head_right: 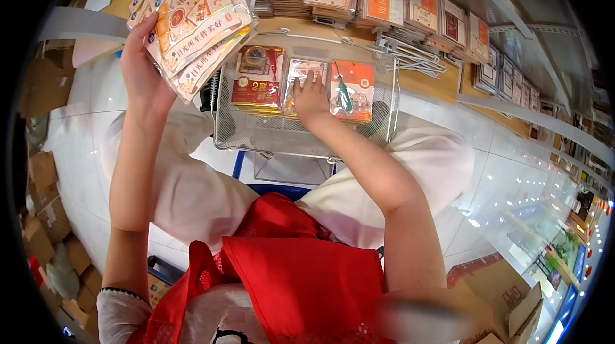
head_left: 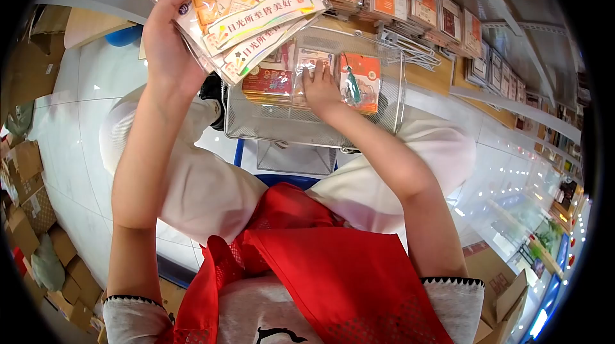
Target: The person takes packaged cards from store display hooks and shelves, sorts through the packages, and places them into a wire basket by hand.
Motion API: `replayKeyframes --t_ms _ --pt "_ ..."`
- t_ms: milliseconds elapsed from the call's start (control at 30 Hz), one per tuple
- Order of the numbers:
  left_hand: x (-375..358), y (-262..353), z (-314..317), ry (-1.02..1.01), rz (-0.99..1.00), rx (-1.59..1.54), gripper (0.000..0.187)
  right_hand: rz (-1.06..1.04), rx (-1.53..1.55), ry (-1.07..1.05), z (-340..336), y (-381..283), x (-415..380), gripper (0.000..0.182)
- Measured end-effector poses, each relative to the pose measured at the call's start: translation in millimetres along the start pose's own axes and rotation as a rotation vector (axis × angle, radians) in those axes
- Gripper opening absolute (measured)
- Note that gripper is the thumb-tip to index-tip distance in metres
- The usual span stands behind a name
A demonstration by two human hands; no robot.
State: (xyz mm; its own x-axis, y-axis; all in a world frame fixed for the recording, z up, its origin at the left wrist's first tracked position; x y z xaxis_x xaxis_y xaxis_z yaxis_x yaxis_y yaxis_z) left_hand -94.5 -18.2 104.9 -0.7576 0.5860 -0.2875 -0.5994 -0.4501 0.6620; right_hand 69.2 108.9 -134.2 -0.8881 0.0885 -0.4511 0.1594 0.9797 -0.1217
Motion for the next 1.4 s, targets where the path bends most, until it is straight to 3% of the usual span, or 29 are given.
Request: replayKeyframes --t_ms 133,333,433,467,500,533,600,800,867,900,1033,1067,1167,1267,1400 --pt "3.4 -1.8 -1.7 -0.045 -0.039 -0.022 0.032 0.038 -0.025 -0.022 8.4 0.9 4.1 0.07" --pt "8.6 -24.8 -0.1 0.037 -0.126 0.038 0.034 0.096 0.067 0.006 -7.3 -4.0 -0.4 0.068" --pt "8.7 -43.5 -4.4 -0.011 -0.259 0.087 0.037 -0.213 0.499 0.249 -76.4 -10.3 -13.6 0.055" --pt "7.4 -47.7 -4.2 -0.044 -0.269 0.119 0.038 -0.05 0.596 0.221 -122.5 -8.4 -30.4 0.046" --pt "5.8 -51.2 -2.5 -0.078 -0.28 0.152 0.04 -0.05 0.623 0.166 -139.4 10.6 -33.9 0.038" --pt "2.8 -52.3 0.6 -0.078 -0.295 0.201 0.04 0.107 0.866 0.331 -170.7 21.9 -56.2 0.036" --pt "-5.9 -54.8 7.3 -0.079 -0.332 0.305 0.041 0.051 1.358 0.481 -188.7 53.8 -69.1 0.034" --pt "-21.8 -78.0 18.0 -0.232 -0.404 0.653 0.039 0.043 1.447 0.6 -211.3 61.8 -109.9 0.037" --pt "-25.6 -87.6 21.5 -0.279 -0.37 0.745 0.038 0.053 1.215 0.53 -205.3 62.7 -113.5 0.036" --pt "-26.0 -91.9 22.1 -0.266 -0.377 0.747 0.037 0.06 1.1 0.496 -202.7 63.5 -115.7 0.036" --pt "-17.4 -103.4 17.5 -0.178 -0.428 0.815 0.036 0.242 1.145 0.39 -212.5 85.3 -132.6 0.029" --pt "-13.7 -103.7 14.8 -0.146 -0.448 0.849 0.036 0.262 1.297 0.542 -214.7 93.4 -137.6 0.023" --pt "-9.4 -100.0 18.9 -0.073 -0.425 0.552 0.041 0.245 1.691 0.862 -216.5 133.3 -153.7 0.024" --pt "-4.6 -97.1 27.4 -0.121 -0.453 0.228 0.043 0.171 1.966 0.968 -210.7 141.2 -157.8 0.026" --pt "4.4 -97.2 31.0 -0.231 -0.48 0.011 0.046 0.168 2.005 0.743 -192.1 95.6 -138.8 0.026"
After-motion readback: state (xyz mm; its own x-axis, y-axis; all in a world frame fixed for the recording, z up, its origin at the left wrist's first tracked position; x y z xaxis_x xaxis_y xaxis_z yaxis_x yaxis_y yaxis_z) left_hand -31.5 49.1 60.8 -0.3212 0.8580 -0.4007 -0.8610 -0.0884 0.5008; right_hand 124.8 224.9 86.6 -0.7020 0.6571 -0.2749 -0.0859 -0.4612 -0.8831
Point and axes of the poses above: each hand's wrist, its own x-axis towards the middle knuckle, its own z-axis out of the palm, y = z × x, the point moved 4 cm from there along x, towards the middle knuckle, and after that the axes turned 4 degrees about -z, right-handed, at the moved point
